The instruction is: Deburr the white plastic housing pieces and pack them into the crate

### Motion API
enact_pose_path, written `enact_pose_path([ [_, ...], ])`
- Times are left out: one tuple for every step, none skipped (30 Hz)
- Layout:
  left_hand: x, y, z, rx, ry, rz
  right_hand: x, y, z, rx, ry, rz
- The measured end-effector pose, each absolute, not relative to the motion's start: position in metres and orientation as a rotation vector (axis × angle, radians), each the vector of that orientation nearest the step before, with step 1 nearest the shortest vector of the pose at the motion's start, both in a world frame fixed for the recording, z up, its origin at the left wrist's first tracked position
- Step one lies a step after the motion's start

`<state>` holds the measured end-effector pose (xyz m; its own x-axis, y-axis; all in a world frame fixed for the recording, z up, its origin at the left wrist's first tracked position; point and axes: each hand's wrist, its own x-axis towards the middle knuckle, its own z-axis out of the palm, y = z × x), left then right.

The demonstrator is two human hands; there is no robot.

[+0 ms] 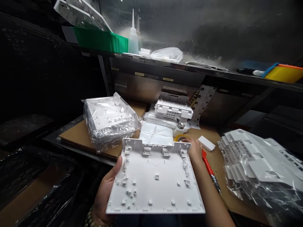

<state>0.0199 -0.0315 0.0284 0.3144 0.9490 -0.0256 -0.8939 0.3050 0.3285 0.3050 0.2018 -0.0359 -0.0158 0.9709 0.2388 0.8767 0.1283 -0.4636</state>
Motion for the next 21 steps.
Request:
enact_pose_path([
  [0.019,-0.033,0.028,0.268,0.219,1.231,0.305,0.201,-0.036,-1.776,-1.93,0.251],
  [0.019,-0.034,0.028,0.261,0.206,1.23,0.306,0.2,-0.037,-1.773,-1.938,0.251],
  [0.018,-0.035,0.029,0.254,0.192,1.235,0.306,0.2,-0.036,-1.768,-1.943,0.25],
  [0.018,-0.036,0.03,0.245,0.179,1.243,0.307,0.199,-0.036,-1.761,-1.945,0.25],
  [0.019,-0.036,0.031,0.234,0.17,1.257,0.308,0.198,-0.036,-1.755,-1.943,0.249],
  [0.019,-0.037,0.032,0.224,0.162,1.273,0.308,0.198,-0.036,-1.747,-1.937,0.25],
  [0.02,-0.037,0.034,0.216,0.156,1.286,0.308,0.198,-0.037,-1.74,-1.927,0.252],
  [0.021,-0.037,0.035,0.209,0.151,1.299,0.308,0.198,-0.037,-1.731,-1.915,0.256],
  [0.021,-0.037,0.035,0.202,0.15,1.307,0.308,0.198,-0.038,-1.721,-1.899,0.261],
  [0.022,-0.037,0.036,0.196,0.15,1.309,0.308,0.199,-0.039,-1.709,-1.881,0.266],
  [0.021,-0.037,0.036,0.193,0.153,1.307,0.307,0.199,-0.04,-1.693,-1.86,0.271],
  [0.021,-0.038,0.035,0.191,0.159,1.301,0.306,0.2,-0.04,-1.671,-1.834,0.274],
  [0.02,-0.039,0.035,0.192,0.168,1.294,0.306,0.199,-0.039,-1.643,-1.803,0.275],
  [0.018,-0.04,0.034,0.197,0.176,1.289,0.305,0.198,-0.037,-1.606,-1.767,0.276],
  [0.017,-0.041,0.033,0.202,0.186,1.285,0.303,0.195,-0.032,-1.563,-1.724,0.274],
  [0.015,-0.042,0.031,0.207,0.195,1.283,0.301,0.189,-0.025,-1.516,-1.677,0.267],
  [0.014,-0.043,0.03,0.212,0.203,1.282,0.298,0.181,-0.016,-1.474,-1.624,0.252],
  [0.013,-0.043,0.029,0.215,0.211,1.281,0.293,0.17,-0.004,-1.42,-1.571,0.227],
  [0.013,-0.044,0.028,0.217,0.219,1.279,0.287,0.156,0.01,-1.346,-1.535,0.201],
  [0.014,-0.044,0.027,0.218,0.228,1.274,0.279,0.14,0.025,-1.266,-1.515,0.173],
  [0.015,-0.045,0.026,0.218,0.236,1.267,0.269,0.123,0.04,-1.121,-1.53,0.156],
])
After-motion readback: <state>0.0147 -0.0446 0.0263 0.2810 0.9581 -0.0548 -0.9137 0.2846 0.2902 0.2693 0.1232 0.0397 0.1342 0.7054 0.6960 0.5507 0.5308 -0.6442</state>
